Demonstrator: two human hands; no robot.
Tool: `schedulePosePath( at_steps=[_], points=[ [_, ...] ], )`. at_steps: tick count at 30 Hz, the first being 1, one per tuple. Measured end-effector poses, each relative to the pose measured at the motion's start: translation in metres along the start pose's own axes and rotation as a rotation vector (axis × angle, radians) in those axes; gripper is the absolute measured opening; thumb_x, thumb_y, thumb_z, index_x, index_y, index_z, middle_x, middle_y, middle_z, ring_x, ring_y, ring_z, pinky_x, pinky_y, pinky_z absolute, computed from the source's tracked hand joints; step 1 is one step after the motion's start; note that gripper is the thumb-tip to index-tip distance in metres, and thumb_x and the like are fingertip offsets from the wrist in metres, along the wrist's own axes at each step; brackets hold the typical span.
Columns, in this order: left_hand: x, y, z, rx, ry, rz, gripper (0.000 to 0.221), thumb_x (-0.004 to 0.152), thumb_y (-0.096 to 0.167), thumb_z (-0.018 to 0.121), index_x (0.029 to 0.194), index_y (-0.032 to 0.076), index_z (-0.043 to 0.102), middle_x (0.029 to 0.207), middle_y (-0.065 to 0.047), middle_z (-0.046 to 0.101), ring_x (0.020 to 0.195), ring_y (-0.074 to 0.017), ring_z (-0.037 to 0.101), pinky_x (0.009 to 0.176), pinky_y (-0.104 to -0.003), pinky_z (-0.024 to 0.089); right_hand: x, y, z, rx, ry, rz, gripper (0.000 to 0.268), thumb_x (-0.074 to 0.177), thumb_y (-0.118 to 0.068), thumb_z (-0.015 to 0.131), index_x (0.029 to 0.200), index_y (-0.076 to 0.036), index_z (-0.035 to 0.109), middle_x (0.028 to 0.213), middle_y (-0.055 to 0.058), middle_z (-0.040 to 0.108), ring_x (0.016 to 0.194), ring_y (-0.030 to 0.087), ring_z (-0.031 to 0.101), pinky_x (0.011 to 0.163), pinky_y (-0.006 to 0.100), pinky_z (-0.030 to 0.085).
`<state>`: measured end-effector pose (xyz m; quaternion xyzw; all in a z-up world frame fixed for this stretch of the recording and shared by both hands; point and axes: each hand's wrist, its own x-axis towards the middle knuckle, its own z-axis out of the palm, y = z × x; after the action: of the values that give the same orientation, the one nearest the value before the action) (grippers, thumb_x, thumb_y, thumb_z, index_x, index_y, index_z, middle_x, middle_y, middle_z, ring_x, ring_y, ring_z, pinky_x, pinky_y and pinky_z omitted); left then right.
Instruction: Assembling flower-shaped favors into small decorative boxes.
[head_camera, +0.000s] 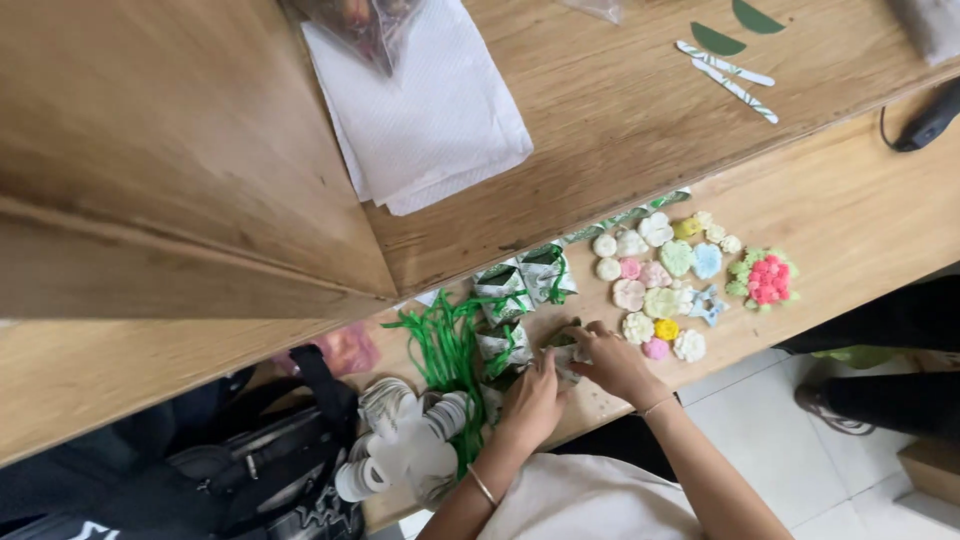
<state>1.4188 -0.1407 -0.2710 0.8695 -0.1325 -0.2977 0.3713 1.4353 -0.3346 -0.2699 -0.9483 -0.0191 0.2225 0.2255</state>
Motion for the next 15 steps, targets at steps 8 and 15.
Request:
schedulePosePath(
  at_steps=[8,15],
  points=[
    [0.013,-0.008,0.000,0.033,-0.154,0.091,0.079,0.086,0.013,0.074,0.150,-0.005,0.032,0.116,-0.035,0.062,0.105,-0.0496,0.065,0.090,-0.051,0.055,0.001,-0.010,0.007,0.149,-0.030,0.124,0.066,0.077,-0.027,0.083,0.131,-0.009,0.050,0.108,0.021,0.066,0.097,0.041,0.068,0.081,0.047,0.055],
    [0.025,0.014,-0.006,0.046,-0.013,0.169,0.083,0.078,0.008,0.079,0.146,-0.002,0.032,0.123,-0.043,0.052,0.100,-0.0567,0.061,0.080,-0.055,0.054,-0.002,0.003,0.003,0.305,0.148,0.072,0.065,0.074,-0.023,0.085,0.128,-0.006,0.053,0.107,0.024,0.065,0.098,0.043,0.065,0.085,0.047,0.054]
  ],
)
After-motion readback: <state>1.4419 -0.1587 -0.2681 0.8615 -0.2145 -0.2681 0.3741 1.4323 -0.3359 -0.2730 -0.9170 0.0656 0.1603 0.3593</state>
